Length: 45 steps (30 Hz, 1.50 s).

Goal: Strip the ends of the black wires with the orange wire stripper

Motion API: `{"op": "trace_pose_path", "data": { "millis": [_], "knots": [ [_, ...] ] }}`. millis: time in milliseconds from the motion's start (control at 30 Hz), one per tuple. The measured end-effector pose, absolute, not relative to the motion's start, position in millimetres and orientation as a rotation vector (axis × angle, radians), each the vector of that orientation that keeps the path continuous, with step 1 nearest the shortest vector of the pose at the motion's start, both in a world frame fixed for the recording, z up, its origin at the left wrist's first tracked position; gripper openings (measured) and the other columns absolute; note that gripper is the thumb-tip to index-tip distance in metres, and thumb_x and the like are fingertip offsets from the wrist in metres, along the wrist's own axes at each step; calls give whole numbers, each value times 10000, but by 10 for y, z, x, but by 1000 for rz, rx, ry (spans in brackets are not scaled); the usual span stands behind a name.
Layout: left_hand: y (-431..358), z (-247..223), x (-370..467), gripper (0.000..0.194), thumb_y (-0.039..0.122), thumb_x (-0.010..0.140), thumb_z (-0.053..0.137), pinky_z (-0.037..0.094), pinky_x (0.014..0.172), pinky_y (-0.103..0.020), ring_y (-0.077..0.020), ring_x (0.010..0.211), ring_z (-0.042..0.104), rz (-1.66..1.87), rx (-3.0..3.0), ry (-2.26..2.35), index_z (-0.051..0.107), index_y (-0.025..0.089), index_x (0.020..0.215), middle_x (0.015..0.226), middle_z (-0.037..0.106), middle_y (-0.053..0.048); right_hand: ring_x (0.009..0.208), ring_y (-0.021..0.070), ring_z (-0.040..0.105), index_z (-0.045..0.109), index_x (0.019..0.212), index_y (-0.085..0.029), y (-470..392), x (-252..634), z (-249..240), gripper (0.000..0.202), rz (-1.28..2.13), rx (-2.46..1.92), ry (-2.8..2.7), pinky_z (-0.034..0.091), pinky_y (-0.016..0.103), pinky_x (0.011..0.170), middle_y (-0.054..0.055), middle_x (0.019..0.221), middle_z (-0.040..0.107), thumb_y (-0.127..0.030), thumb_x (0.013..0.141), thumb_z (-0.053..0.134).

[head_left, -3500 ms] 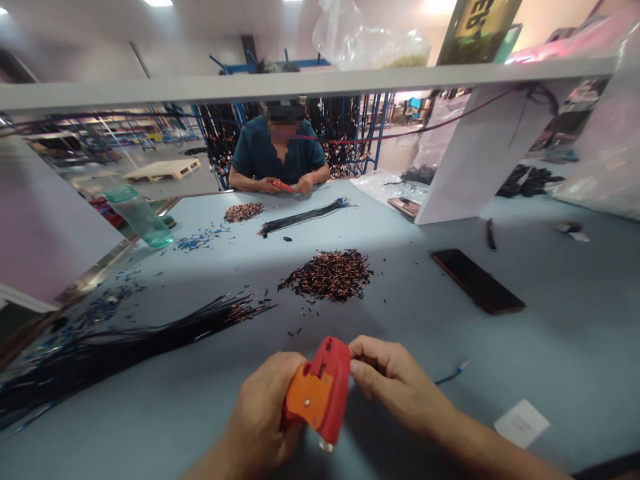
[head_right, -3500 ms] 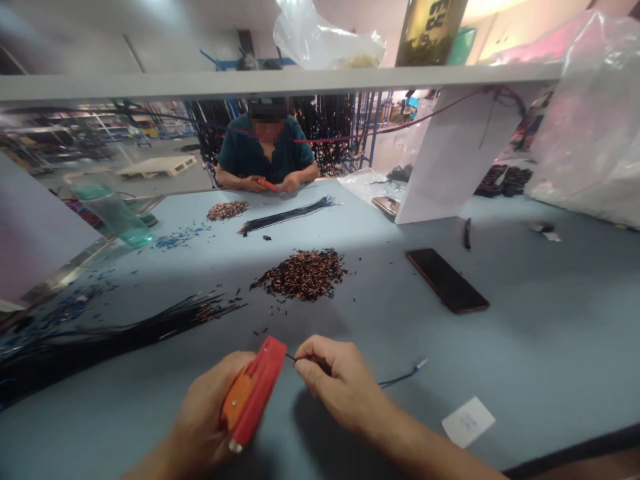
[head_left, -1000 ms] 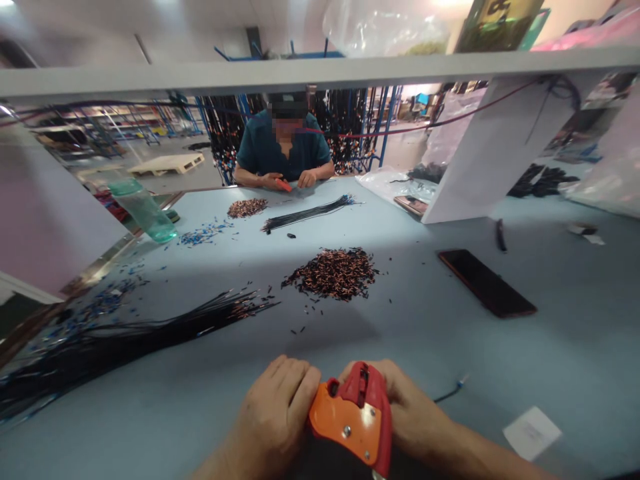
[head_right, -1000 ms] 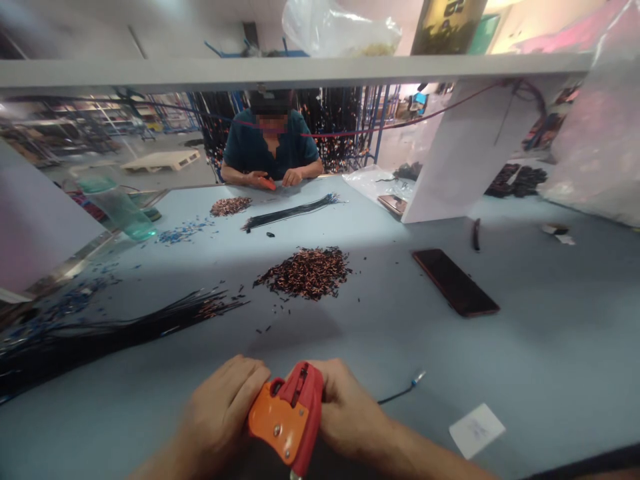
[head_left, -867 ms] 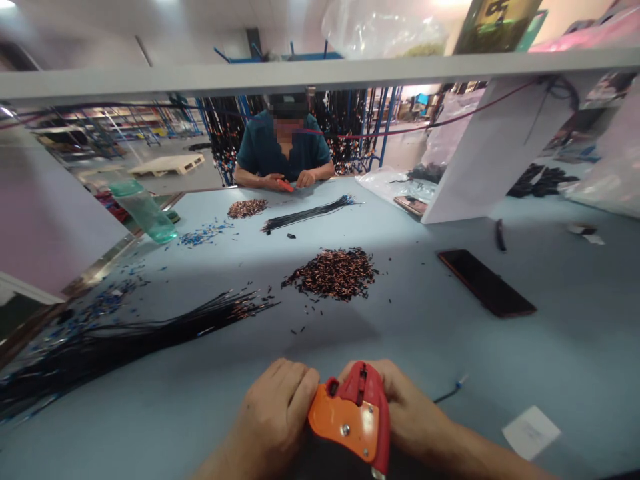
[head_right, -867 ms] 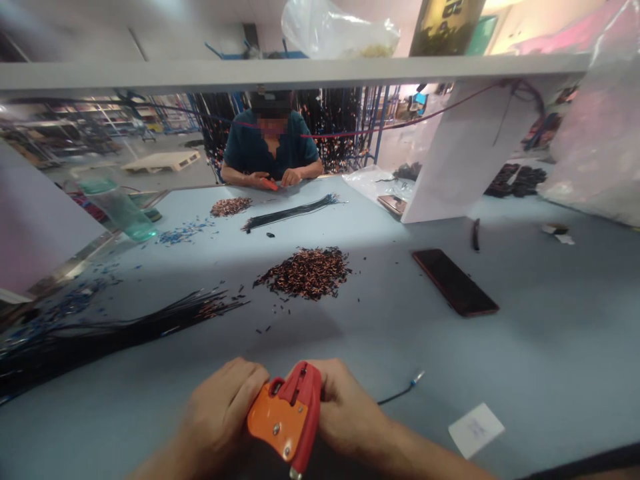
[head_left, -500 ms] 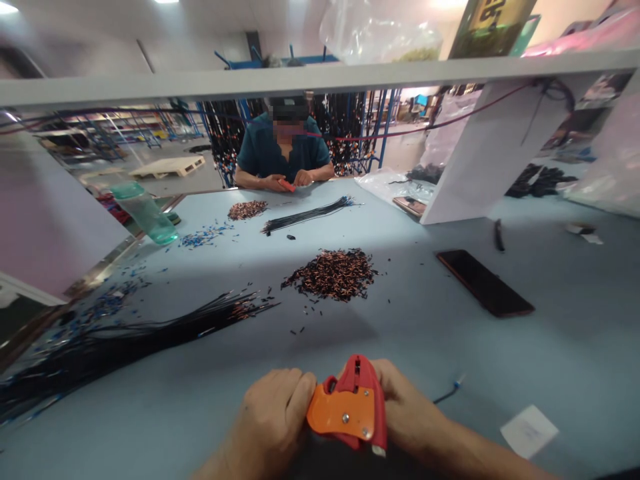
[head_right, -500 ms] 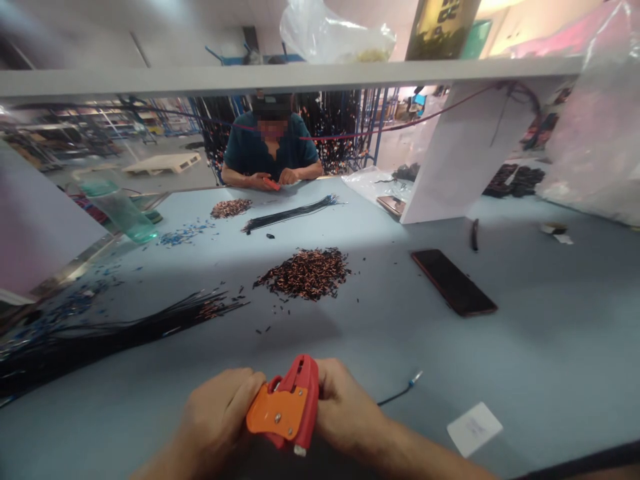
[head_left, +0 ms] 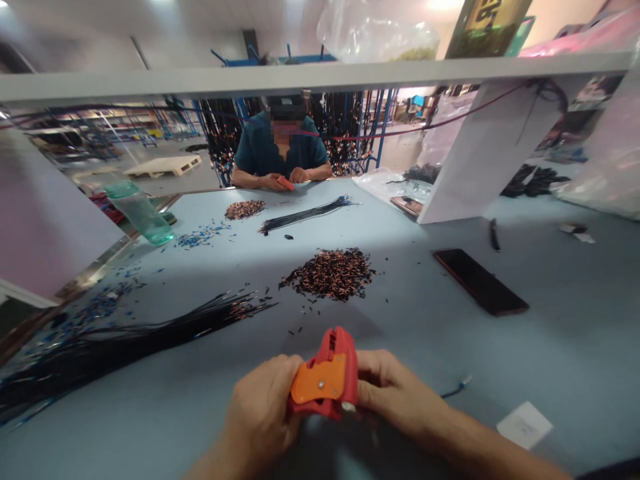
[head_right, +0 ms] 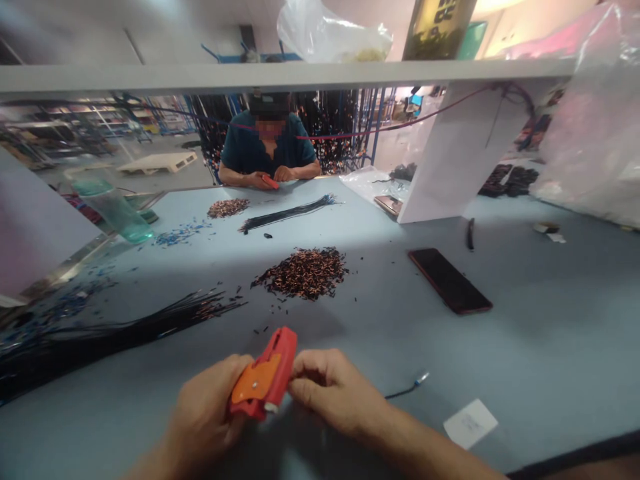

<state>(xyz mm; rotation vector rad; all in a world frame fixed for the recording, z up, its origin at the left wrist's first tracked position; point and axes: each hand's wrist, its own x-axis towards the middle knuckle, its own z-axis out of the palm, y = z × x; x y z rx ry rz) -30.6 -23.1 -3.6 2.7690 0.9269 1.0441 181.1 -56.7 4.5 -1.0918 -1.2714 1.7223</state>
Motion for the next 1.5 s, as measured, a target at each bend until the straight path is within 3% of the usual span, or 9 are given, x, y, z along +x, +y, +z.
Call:
{"op": "trace_pose_path", "data": {
  "millis": [167, 267, 367, 533, 800, 1500],
  "knots": [
    [-185, 79, -360, 102, 274, 889, 539, 442, 501, -220, -128, 507, 574, 997, 2292, 1158, 593, 187, 890, 653, 627, 13, 545, 102, 430, 612, 825, -171, -506, 1971, 109, 178, 1442, -1228, -1393, 356, 215, 524, -41, 622, 504, -346, 846, 588],
    [-175, 149, -346, 187, 365, 859, 601, 483, 568, -244, -151, 590, 599, 933, 1787, 1221, 591, 181, 828, 667, 630, -2, 581, 111, 467, 646, 835, -176, -483, 2013, 114, 140, 1233, -1235, -1555, 390, 229, 559, -20, 690, 523, -272, 868, 551],
    [-173, 183, -309, 267, 414, 828, 654, 504, 622, -285, -165, 649, 590, 874, 1296, 1137, 576, 174, 912, 689, 626, -5, 673, 130, 529, 699, 850, -180, -477, 2013, 108, 181, 1005, -1210, -1759, 417, 247, 622, 19, 788, 572, -172, 870, 519],
    [-231, 123, -286, 336, 364, 771, 735, 497, 640, -287, -146, 660, 602, 734, 809, 818, 579, 162, 990, 752, 616, 0, 704, 146, 572, 707, 887, -180, -485, 2007, 106, 206, 872, -1226, -1847, 440, 261, 650, 26, 770, 615, -124, 876, 510],
    [-406, 77, -277, 369, 317, 718, 782, 470, 656, -298, -159, 646, 651, 396, 668, 573, 592, 151, 988, 777, 644, -29, 637, 131, 540, 663, 847, -183, -491, 2061, 195, 157, 669, -1243, -1673, 432, 244, 599, 10, 741, 586, -182, 904, 516],
    [-430, 32, -276, 373, 313, 675, 807, 446, 611, -278, -155, 627, 620, 341, 743, 550, 613, 157, 952, 736, 649, -41, 593, 115, 533, 661, 852, -174, -531, 2007, 187, 147, 603, -1256, -1712, 414, 226, 573, 7, 712, 629, -172, 906, 524]
  ]
}}
